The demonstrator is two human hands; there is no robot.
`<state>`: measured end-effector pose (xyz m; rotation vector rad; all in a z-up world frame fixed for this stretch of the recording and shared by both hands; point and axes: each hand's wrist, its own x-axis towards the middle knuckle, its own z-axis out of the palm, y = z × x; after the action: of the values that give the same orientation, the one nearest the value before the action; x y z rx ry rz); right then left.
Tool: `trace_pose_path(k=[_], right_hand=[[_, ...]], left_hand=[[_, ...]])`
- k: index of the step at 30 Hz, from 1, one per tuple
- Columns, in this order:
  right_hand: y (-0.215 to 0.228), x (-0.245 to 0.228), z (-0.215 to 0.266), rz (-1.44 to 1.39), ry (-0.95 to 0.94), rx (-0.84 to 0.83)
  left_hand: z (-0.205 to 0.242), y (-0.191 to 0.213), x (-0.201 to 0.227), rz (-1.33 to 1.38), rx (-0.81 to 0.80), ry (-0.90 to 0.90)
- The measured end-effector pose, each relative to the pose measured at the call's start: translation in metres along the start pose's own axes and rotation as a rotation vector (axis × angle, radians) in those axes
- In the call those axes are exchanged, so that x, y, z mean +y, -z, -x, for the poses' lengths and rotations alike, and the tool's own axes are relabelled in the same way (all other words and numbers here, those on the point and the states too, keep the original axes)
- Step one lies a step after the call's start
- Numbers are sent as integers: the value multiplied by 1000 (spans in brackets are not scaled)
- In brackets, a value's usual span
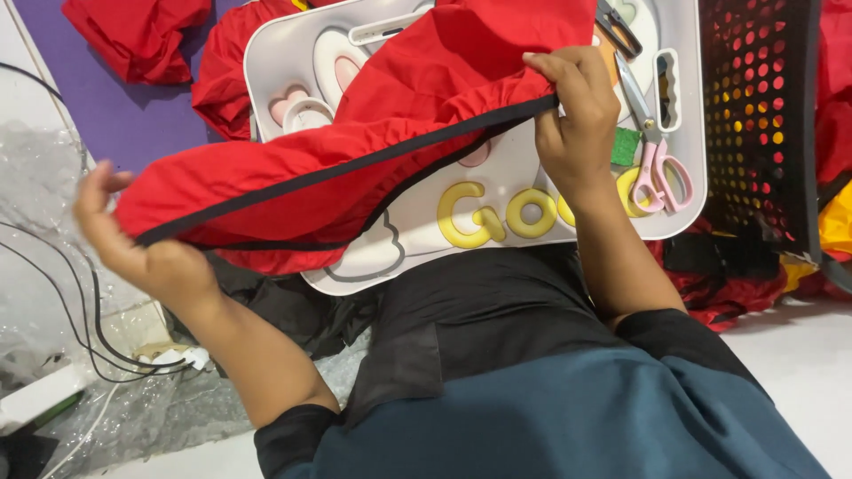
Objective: Inspecting and trimming red fabric covers and packing items into bags
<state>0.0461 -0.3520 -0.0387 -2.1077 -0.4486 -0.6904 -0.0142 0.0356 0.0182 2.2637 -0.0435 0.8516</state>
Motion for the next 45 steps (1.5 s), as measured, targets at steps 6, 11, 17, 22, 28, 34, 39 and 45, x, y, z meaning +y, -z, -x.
trace_pose_path(k=[6, 11, 17, 22, 28, 34, 39, 45], right_hand=[[2, -2, 1, -20, -114, -123], [-13, -10, 7, 46, -121, -252], [-30, -28, -1, -52, 88, -154], [-56, -8, 0, 88, 187, -10], [-57, -19, -17, 52, 4, -136], [-44, -37, -60, 2, 289, 186], [-36, -47, -94, -26, 417, 323], [-48, -35, -86, -117, 298, 382]], left_hand=[[7, -6, 0, -632, -745, 174], [34, -43, 61, -101, -708, 75], [81, -157, 35, 902, -717, 579], [22, -200, 35, 1233, -177, 612], [-21, -175, 85, 1107, -158, 413], [-28, -160, 97, 1134, -23, 354], [-48, -151, 100, 1270, 124, 478], [-50, -139, 93, 1075, -190, 421]])
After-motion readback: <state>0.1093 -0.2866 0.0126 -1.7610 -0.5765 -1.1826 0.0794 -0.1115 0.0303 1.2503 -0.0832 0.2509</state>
